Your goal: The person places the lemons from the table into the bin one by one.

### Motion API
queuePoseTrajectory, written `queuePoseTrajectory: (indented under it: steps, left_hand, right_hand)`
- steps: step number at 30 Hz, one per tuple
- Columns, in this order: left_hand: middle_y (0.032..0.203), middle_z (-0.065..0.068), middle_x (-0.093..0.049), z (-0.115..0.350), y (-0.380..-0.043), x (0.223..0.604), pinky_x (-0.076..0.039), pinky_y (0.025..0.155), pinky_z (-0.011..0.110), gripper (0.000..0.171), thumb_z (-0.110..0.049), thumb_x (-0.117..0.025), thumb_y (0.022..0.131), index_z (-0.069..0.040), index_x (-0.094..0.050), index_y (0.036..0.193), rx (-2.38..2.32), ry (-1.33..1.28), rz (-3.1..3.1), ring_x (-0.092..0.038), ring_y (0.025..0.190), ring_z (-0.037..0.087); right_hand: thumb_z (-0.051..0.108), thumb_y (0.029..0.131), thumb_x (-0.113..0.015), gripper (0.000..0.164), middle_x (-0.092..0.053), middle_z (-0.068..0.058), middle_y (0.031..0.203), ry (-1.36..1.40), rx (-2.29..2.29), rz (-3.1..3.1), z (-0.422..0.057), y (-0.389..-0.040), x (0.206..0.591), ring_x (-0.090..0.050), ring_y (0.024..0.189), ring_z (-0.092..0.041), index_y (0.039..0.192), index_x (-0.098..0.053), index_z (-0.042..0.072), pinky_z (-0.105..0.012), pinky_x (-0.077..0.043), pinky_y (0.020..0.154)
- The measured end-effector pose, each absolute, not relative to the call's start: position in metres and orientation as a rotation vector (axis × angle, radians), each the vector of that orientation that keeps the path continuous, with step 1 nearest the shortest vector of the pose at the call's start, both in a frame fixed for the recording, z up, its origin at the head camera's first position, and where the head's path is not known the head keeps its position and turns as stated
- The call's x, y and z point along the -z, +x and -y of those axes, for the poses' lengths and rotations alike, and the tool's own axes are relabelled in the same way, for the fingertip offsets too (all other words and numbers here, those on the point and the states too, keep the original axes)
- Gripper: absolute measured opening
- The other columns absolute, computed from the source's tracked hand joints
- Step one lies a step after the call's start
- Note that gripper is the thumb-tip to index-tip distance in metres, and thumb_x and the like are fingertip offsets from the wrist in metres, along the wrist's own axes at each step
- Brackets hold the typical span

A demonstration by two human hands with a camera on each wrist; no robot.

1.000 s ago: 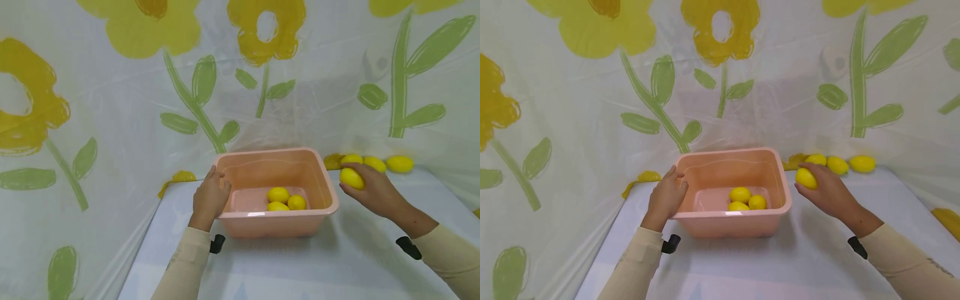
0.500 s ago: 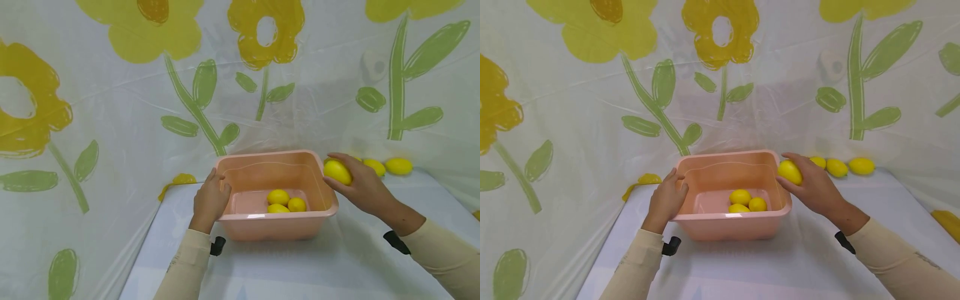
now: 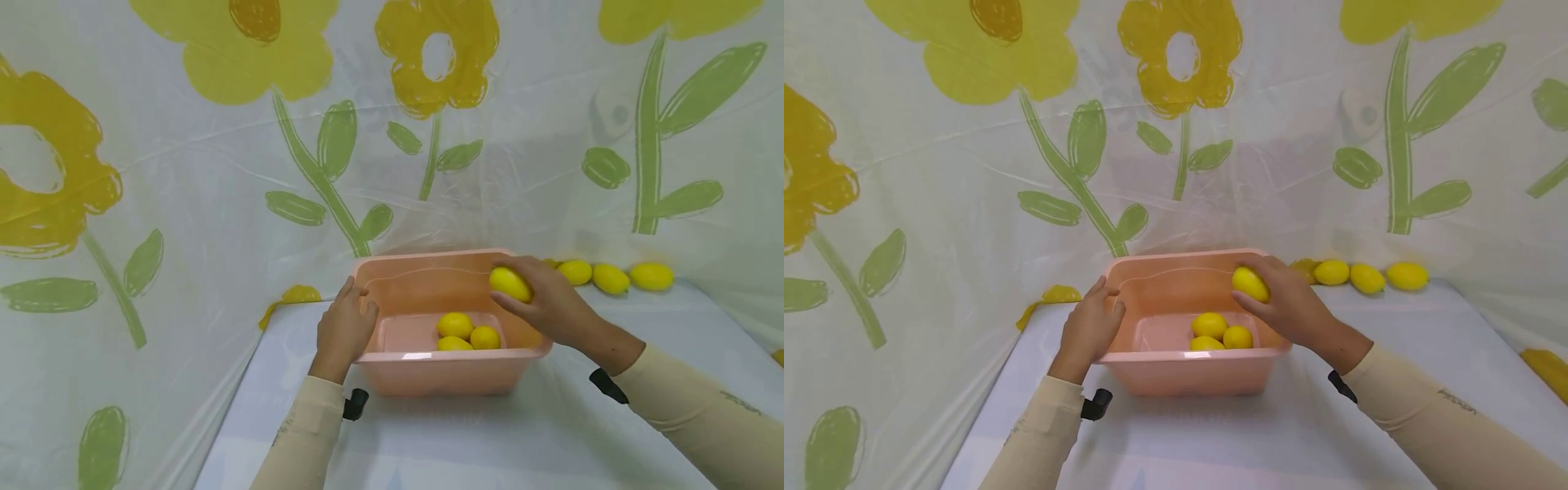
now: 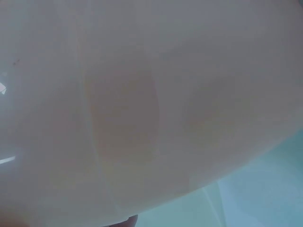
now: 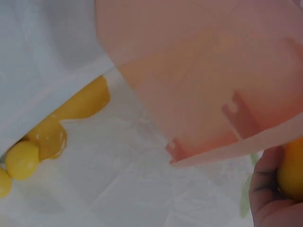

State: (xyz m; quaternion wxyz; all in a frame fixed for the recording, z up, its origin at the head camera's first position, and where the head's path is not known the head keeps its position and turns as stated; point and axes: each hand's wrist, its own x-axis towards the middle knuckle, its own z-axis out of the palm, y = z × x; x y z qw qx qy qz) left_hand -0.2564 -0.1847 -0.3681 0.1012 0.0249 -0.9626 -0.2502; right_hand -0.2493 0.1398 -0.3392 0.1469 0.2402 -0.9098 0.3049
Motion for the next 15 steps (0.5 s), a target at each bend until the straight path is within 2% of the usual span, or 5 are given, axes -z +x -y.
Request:
queuePoseTrajectory:
  steps: [5,10,12,15]
  left_hand:
    - [0.161,0.008,-0.037,0.186,-0.256,0.368,-0.053,0.079,0.054,0.045,-0.037,-0.047,0.098,-0.013,-0.063,0.132,0.733,0.074,2.842,-0.068,0.102,0.046]
    - [0.161,0.008,-0.037,0.185,-0.256,0.369,-0.053,0.074,0.052,0.044,-0.035,-0.047,0.097,-0.013,-0.064,0.132,0.737,0.071,2.841,-0.068,0.098,0.046]
    - [0.161,0.008,-0.036,0.185,-0.256,0.369,-0.053,0.075,0.052,0.044,-0.035,-0.048,0.097,-0.013,-0.064,0.132,0.743,0.078,2.845,-0.068,0.098,0.046]
    - [0.162,0.008,-0.036,0.183,-0.257,0.368,-0.053,0.084,0.055,0.045,-0.036,-0.048,0.097,-0.013,-0.063,0.133,0.746,0.09,2.847,-0.067,0.105,0.045]
  right_hand:
    - [0.024,0.095,-0.068,0.043,-0.06,-0.008,0.124,0.776,-0.979,2.628,-0.125,-0.26,0.345,-0.056,0.092,-0.021,0.134,-0.052,0.012,-0.035,-0.051,0.077]
    - [0.021,0.096,-0.062,0.041,-0.055,-0.01,0.124,0.715,-1.107,2.73,-0.114,-0.266,0.348,-0.055,0.093,-0.023,0.133,-0.049,0.011,-0.035,-0.049,0.078]
    - [0.018,0.094,-0.059,0.042,-0.053,-0.01,0.123,0.691,-1.17,2.776,-0.11,-0.269,0.348,-0.054,0.096,-0.024,0.134,-0.047,0.012,-0.035,-0.047,0.079]
    - [0.015,0.089,-0.057,0.048,-0.053,-0.009,0.124,0.666,-1.2,2.837,-0.106,-0.273,0.349,-0.051,0.103,-0.026,0.136,-0.046,0.013,-0.038,-0.045,0.084]
